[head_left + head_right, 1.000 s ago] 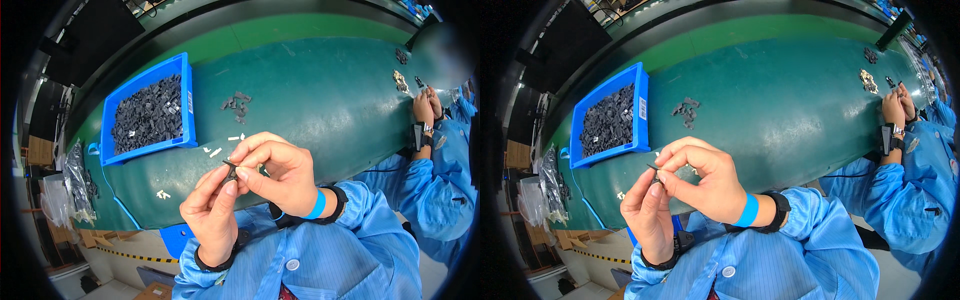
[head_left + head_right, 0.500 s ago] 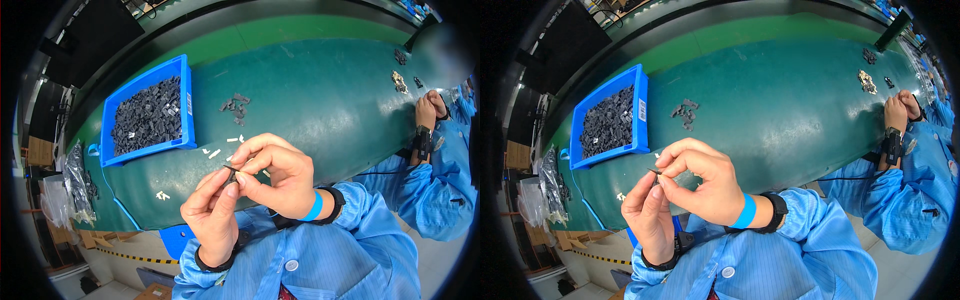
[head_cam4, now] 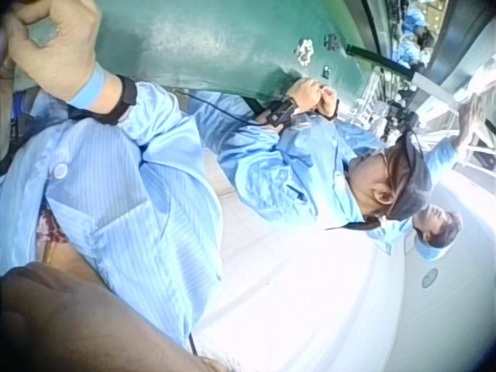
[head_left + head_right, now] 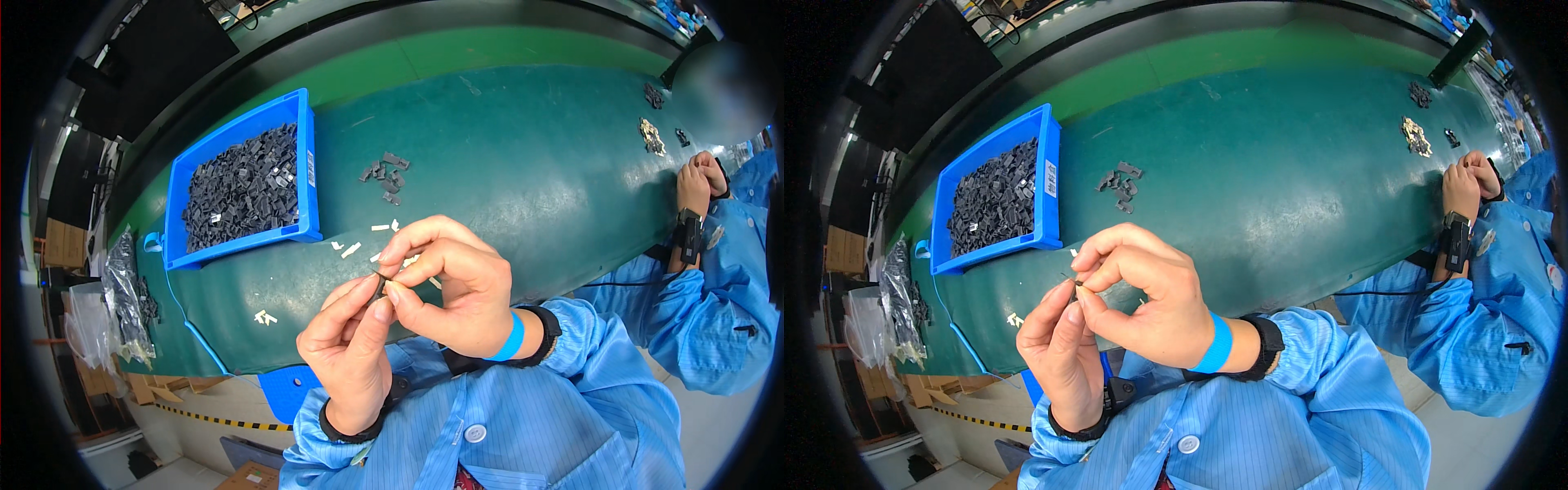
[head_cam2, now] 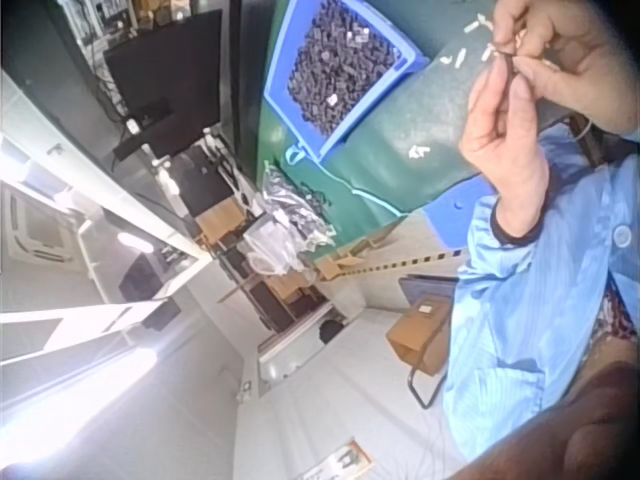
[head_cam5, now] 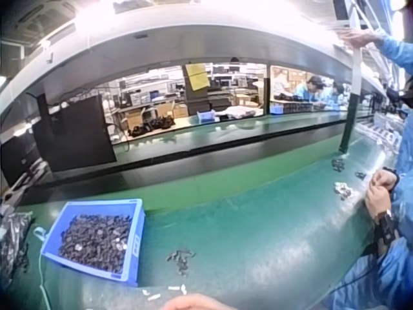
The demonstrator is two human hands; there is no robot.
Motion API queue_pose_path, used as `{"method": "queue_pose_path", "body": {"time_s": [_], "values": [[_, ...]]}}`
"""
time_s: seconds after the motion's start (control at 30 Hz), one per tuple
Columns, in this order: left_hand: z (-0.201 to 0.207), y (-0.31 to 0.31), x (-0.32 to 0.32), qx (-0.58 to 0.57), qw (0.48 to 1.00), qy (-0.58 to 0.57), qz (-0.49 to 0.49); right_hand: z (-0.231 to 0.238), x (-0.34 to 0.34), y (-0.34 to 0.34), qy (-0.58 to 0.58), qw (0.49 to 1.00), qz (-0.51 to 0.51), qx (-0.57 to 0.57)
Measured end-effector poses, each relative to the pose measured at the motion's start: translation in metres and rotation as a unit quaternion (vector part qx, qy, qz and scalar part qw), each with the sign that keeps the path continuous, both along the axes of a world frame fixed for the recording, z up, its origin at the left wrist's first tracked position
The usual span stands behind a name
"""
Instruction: Assembling small plastic components manually at a factory workstation.
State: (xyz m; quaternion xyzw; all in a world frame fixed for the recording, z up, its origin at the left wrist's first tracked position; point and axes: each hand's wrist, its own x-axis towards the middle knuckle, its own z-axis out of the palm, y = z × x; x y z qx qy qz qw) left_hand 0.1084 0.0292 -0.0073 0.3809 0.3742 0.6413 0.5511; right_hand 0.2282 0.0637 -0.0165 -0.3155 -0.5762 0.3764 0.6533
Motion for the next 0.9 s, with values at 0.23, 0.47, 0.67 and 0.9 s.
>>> {"method": "queue_pose_path", "body": {"time_s": [0.23, 0.47, 0.67, 0.9], "values": [[-0.0022, 0.0001, 0.0001, 0.006, 1.000, 0.000, -0.006, -0.0018, -0.0018, 0.0005, 0.010, 1.000, -0.015, 0.002], [-0.0044, 0.0002, 0.0013, 0.020, 1.000, 0.001, -0.001, -0.0006, -0.0022, 0.0005, 0.008, 1.000, -0.016, 0.000], [-0.0046, 0.0012, 0.0005, 0.005, 1.000, 0.011, -0.007, -0.0016, -0.0022, 0.0016, 0.010, 1.000, -0.004, -0.024], [-0.0025, 0.0015, -0.0012, -0.032, 0.999, -0.035, -0.007, -0.0010, -0.0013, 0.0006, -0.026, 1.000, 0.001, 0.002]]}}
